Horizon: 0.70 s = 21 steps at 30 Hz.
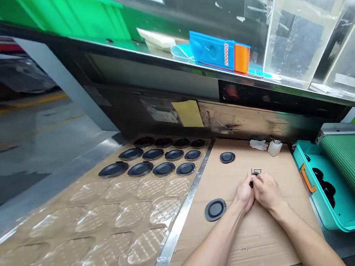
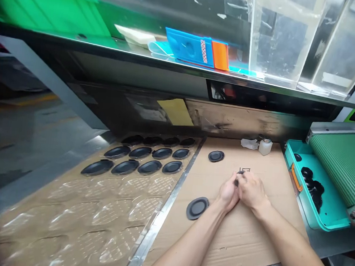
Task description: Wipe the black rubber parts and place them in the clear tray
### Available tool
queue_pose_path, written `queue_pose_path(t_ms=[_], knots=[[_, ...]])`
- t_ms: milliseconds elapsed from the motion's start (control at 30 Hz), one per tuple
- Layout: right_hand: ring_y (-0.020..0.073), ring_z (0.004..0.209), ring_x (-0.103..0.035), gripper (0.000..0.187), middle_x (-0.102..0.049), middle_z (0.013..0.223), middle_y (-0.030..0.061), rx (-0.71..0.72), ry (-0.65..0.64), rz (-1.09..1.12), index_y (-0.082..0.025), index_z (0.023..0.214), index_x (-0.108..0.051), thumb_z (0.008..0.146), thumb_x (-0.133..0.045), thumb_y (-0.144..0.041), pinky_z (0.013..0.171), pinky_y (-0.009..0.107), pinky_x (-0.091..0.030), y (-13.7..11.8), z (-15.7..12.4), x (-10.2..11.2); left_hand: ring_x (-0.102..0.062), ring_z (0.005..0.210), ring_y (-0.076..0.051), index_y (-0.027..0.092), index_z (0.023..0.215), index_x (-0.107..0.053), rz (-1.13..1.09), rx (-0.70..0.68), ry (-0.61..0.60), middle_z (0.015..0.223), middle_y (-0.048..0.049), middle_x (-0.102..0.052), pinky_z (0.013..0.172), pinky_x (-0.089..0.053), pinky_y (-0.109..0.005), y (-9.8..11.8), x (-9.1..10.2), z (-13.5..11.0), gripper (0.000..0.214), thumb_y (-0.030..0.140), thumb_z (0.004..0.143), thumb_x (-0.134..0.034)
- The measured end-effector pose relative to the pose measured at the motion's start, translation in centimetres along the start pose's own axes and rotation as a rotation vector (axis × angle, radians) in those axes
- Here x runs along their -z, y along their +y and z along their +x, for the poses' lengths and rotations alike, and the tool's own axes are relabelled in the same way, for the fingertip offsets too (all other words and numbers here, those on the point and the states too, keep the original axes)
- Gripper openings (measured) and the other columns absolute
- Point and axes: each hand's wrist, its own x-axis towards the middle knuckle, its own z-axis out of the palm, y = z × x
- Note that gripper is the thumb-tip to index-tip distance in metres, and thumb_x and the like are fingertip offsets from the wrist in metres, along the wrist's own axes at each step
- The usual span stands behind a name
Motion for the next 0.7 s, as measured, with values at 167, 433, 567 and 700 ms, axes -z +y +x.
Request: queue_pose_path(t_ms=[167, 433, 567, 700], knots=[[0.0218, 0.094, -0.056, 0.030, -0.067, 0.100, 0.0092, -0.019, 0.104, 0.042, -0.020, 0.108, -0.069, 0.103, -0.040, -0.023, 0.086, 0.032, -0.043, 0.5, 0.8, -0.2, -0.071, 0.095, -0.022, 0.012, 0.090, -0.070, 0.010, -0.035, -0.024, 0.092, -0.0108, -0.074, 0.092, -0.055, -0.035, -0.1, -0.5, 0.3, 0.026, 0.036, 0.095, -0.061], [0.0201, 0.088, -0.059, 0.015, -0.067, 0.092, 0.0068, -0.240, 0.060, 0.062, -0.019, 0.092, -0.063, 0.097, -0.049, -0.021, 0.077, 0.028, -0.040, 3.0, 0.6, -0.2, -0.071, 0.096, -0.025, 0.010, 0.094, -0.071, 0.121, -0.079, -0.040, 0.091, -0.0128, -0.075, 0.086, -0.056, -0.038, -0.4, -0.8, 0.5, 0.034, 0.044, 0.090, -0.068], [0.0183, 0.088, -0.060, 0.009, -0.067, 0.093, 0.0045, -0.161, -0.008, 0.153, -0.021, 0.093, -0.061, 0.095, -0.052, -0.021, 0.075, 0.026, -0.040, 2.8, -0.1, -0.3, -0.071, 0.099, -0.025, 0.010, 0.091, -0.072, 0.141, -0.080, -0.045, 0.094, -0.0134, -0.076, 0.090, -0.055, -0.037, -0.4, -0.6, 0.4, 0.032, 0.042, 0.090, -0.068], [0.0205, 0.091, -0.061, 0.015, -0.068, 0.096, 0.0078, -0.229, 0.035, 0.104, -0.020, 0.093, -0.062, 0.097, -0.047, -0.021, 0.078, 0.028, -0.042, 1.6, 0.5, -0.6, -0.071, 0.103, -0.027, 0.012, 0.091, -0.072, 0.152, -0.082, -0.039, 0.093, -0.0118, -0.076, 0.093, -0.054, -0.039, -0.3, -0.4, 0.3, 0.028, 0.040, 0.090, -0.068]])
